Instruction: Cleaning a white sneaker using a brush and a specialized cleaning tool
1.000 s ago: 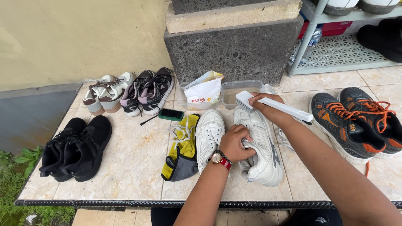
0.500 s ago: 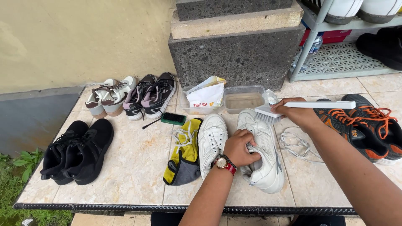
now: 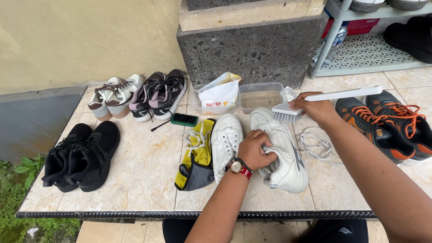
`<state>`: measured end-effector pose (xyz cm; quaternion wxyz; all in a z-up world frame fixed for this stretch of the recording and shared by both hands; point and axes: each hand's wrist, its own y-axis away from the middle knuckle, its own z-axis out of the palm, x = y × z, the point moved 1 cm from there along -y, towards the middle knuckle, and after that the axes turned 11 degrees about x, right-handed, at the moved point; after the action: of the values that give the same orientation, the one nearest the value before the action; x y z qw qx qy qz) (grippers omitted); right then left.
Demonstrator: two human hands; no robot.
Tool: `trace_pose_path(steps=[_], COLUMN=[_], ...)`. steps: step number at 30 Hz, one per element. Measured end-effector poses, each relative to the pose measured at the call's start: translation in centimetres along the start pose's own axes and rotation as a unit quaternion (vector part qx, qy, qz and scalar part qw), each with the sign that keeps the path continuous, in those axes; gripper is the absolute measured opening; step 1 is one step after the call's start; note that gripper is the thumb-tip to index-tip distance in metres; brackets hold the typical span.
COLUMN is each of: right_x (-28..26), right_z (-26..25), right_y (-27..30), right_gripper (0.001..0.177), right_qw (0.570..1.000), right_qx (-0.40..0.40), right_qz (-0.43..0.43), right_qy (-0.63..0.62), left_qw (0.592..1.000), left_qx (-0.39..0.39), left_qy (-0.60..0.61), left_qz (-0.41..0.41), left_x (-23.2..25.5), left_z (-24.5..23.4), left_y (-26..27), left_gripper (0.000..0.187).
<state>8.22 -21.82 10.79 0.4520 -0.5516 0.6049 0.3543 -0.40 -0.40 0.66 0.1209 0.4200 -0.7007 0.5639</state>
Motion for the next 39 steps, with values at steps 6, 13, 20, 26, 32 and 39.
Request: trace_pose_path(steps=[6,13,20,26,32,39], right_x=[-1.0,-0.2,1.0,0.6,1.8,3.2], right_z=[2.9,2.9,0.4,3.5,1.2,0.9], right_y=[0.9,2.5,1.5,2.8,4.9,3.8], right_gripper=[0.022,0.018,0.018,0.017,0.015,0.015], right_qw=[0.999,0.997,0.998,0.998,0.996,0.986], right_qx=[0.027,-0.051,0.022,0.014,0.036,0.113], right_qz=[-0.023,-0.048,-0.028,-0.025,-0.053,-0.038], right_qy=[-0.029,0.016,-0.042,-0.063,-0.065,-0.116], left_qw=[0.999,0.997,0.998,0.998,0.998,0.998], left_qx=[-0.031,-0.031,-0.04,-0.051,-0.04,-0.046], left_qy=[-0.033,-0.052,-0.037,-0.036,-0.023,-0.019], left_qz=[0.028,0.038,0.033,0.027,0.042,0.041], left_x=[1.3,1.3,0.7,0.6,0.3,0.1], left_z=[-0.1,0.0,0.2,0.2,0.2,0.3], left_y=[-0.2,-0.1,-0.4,-0.5,-0.4,-0.2], left_gripper=[0.037,0.037,0.037,0.037,0.038,0.038])
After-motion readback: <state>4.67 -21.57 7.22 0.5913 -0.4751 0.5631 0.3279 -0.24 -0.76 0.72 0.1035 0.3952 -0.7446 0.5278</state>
